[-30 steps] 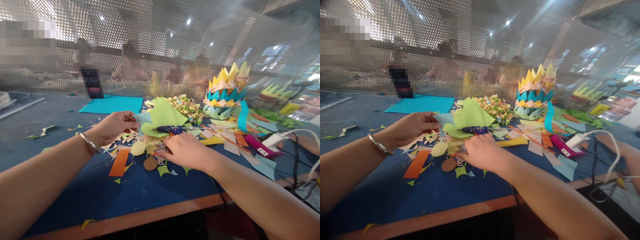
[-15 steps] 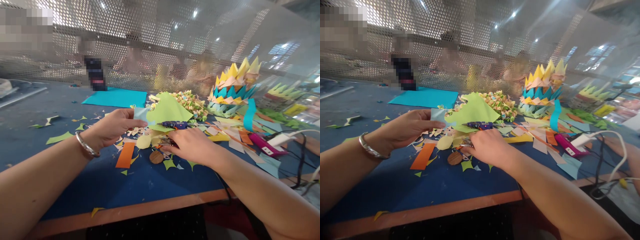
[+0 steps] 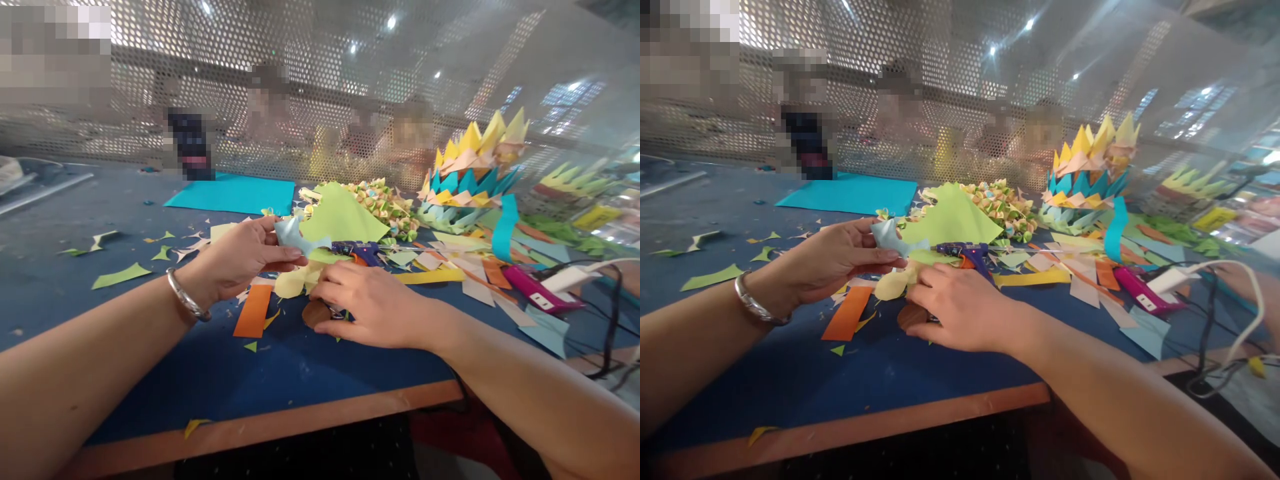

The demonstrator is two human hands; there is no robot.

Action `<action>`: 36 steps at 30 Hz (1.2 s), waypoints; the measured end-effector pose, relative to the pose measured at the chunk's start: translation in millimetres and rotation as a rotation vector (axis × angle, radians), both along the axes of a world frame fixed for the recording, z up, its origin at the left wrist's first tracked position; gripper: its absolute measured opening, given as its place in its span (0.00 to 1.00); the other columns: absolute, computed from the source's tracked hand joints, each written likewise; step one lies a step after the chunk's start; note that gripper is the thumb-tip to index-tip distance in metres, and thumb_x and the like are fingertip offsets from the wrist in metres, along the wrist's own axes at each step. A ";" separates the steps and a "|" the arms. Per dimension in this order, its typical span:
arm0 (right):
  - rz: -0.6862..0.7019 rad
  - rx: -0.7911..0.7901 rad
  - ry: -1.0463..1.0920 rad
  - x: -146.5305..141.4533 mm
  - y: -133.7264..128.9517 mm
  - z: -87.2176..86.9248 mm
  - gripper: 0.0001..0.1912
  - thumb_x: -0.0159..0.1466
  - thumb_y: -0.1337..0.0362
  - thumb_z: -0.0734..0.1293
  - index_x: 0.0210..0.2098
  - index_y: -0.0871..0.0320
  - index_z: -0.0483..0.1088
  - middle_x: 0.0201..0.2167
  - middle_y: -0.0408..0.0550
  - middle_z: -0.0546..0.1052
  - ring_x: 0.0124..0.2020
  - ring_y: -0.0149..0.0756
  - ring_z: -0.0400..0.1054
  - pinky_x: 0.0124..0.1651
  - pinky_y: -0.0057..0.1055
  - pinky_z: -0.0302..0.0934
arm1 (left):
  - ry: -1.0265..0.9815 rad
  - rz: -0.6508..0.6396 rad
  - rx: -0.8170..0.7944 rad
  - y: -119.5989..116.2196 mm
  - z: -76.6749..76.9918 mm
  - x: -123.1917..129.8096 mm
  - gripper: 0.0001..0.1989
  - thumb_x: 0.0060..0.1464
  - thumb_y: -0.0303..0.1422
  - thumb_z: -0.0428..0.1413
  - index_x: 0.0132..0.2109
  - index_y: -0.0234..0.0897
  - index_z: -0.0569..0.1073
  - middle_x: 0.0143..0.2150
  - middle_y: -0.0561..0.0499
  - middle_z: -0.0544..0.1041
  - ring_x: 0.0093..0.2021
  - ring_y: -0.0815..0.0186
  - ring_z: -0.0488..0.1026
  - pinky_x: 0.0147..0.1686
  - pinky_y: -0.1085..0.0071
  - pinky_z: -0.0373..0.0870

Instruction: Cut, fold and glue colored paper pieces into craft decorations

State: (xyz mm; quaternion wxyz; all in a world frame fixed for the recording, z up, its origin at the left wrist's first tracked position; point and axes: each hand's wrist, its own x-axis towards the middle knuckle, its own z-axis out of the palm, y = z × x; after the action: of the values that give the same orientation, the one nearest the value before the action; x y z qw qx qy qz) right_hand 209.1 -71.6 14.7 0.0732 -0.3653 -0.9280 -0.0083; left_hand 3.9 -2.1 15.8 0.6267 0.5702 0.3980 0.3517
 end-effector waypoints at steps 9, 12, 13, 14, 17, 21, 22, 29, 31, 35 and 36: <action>0.035 -0.138 0.103 0.3 6.2 0.0 0.16 0.62 0.59 0.72 0.44 0.64 0.73 0.43 0.56 0.74 0.47 0.46 0.69 0.49 0.41 0.64 | -0.033 -0.028 -0.084 -4.8 3.8 2.2 0.07 0.56 0.35 0.61 0.34 0.37 0.73 0.36 0.51 0.82 0.41 0.61 0.81 0.36 0.72 0.73; 0.058 -0.218 0.258 1.2 8.6 0.8 0.07 0.63 0.64 0.71 0.37 0.62 0.73 0.35 0.49 0.75 0.39 0.37 0.69 0.42 0.33 0.64 | -0.009 -0.017 -0.084 -6.0 3.6 3.5 0.07 0.58 0.35 0.59 0.34 0.36 0.76 0.37 0.47 0.83 0.41 0.62 0.81 0.40 0.71 0.74; 0.057 -0.238 0.324 1.6 9.0 1.5 0.05 0.64 0.65 0.70 0.35 0.61 0.72 0.32 0.47 0.74 0.36 0.34 0.69 0.39 0.30 0.63 | -0.002 -0.024 -0.082 -6.6 3.5 4.0 0.07 0.58 0.34 0.59 0.35 0.36 0.77 0.38 0.47 0.83 0.41 0.62 0.81 0.43 0.70 0.74; 0.049 -0.248 0.395 2.1 9.3 2.2 0.04 0.65 0.66 0.69 0.33 0.60 0.72 0.30 0.45 0.74 0.33 0.31 0.68 0.37 0.28 0.62 | 0.001 -0.035 -0.081 -7.4 3.3 4.4 0.07 0.58 0.34 0.59 0.35 0.35 0.78 0.39 0.46 0.83 0.41 0.62 0.80 0.45 0.68 0.74; -0.040 -0.238 0.608 3.6 9.2 4.6 0.05 0.65 0.66 0.69 0.32 0.60 0.72 0.28 0.42 0.73 0.27 0.27 0.65 0.30 0.25 0.59 | -0.018 -0.099 -0.077 -10.1 0.9 5.3 0.08 0.58 0.32 0.59 0.33 0.34 0.79 0.37 0.45 0.84 0.41 0.61 0.80 0.49 0.64 0.74; -0.167 -0.170 0.788 4.3 10.4 5.4 0.06 0.64 0.64 0.69 0.31 0.59 0.72 0.27 0.41 0.73 0.25 0.25 0.63 0.27 0.25 0.57 | -0.086 -0.235 -0.103 -13.6 -4.2 6.9 0.08 0.58 0.30 0.56 0.33 0.34 0.79 0.37 0.45 0.84 0.45 0.58 0.80 0.54 0.60 0.72; -0.177 -0.154 0.801 4.2 11.1 5.0 0.06 0.64 0.64 0.69 0.31 0.59 0.72 0.27 0.41 0.73 0.25 0.25 0.62 0.27 0.25 0.57 | -0.102 -0.262 -0.122 -14.2 -5.0 7.6 0.09 0.58 0.29 0.55 0.34 0.34 0.79 0.38 0.44 0.84 0.46 0.57 0.79 0.55 0.59 0.71; -0.203 -0.142 0.811 1.7 13.4 0.2 0.06 0.63 0.64 0.70 0.32 0.59 0.72 0.26 0.41 0.74 0.25 0.25 0.63 0.28 0.25 0.58 | -0.208 -0.372 -0.312 -16.6 -4.3 15.4 0.16 0.58 0.27 0.45 0.35 0.31 0.79 0.40 0.40 0.84 0.48 0.55 0.79 0.56 0.57 0.71; -0.213 -0.152 0.811 1.0 13.3 -0.2 0.06 0.63 0.64 0.70 0.32 0.59 0.73 0.26 0.41 0.74 0.24 0.25 0.63 0.28 0.25 0.58 | -0.233 -0.393 -0.332 -17.8 -3.8 16.7 0.17 0.58 0.29 0.44 0.38 0.31 0.78 0.40 0.41 0.84 0.47 0.54 0.80 0.56 0.55 0.70; -0.215 -0.169 0.818 0.1 13.3 -0.5 0.06 0.63 0.64 0.70 0.32 0.60 0.72 0.26 0.42 0.75 0.24 0.25 0.63 0.27 0.25 0.59 | -0.225 -0.428 -0.321 -21.8 -3.3 17.2 0.14 0.56 0.30 0.47 0.36 0.34 0.77 0.40 0.42 0.84 0.47 0.55 0.80 0.58 0.55 0.69; -0.211 -0.172 0.822 0.0 13.3 -0.7 0.05 0.63 0.65 0.70 0.32 0.60 0.72 0.27 0.42 0.75 0.24 0.25 0.63 0.28 0.25 0.59 | -0.205 -0.434 -0.298 -23.1 -3.2 17.1 0.12 0.55 0.30 0.49 0.33 0.35 0.77 0.39 0.43 0.84 0.47 0.55 0.80 0.58 0.56 0.69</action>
State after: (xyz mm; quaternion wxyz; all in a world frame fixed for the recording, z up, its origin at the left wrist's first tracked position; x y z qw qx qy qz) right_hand 209.1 -58.3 14.0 0.4047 -0.4356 -0.7768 0.2075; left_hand 21.0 -25.2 12.6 0.8012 0.5052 0.2484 0.2030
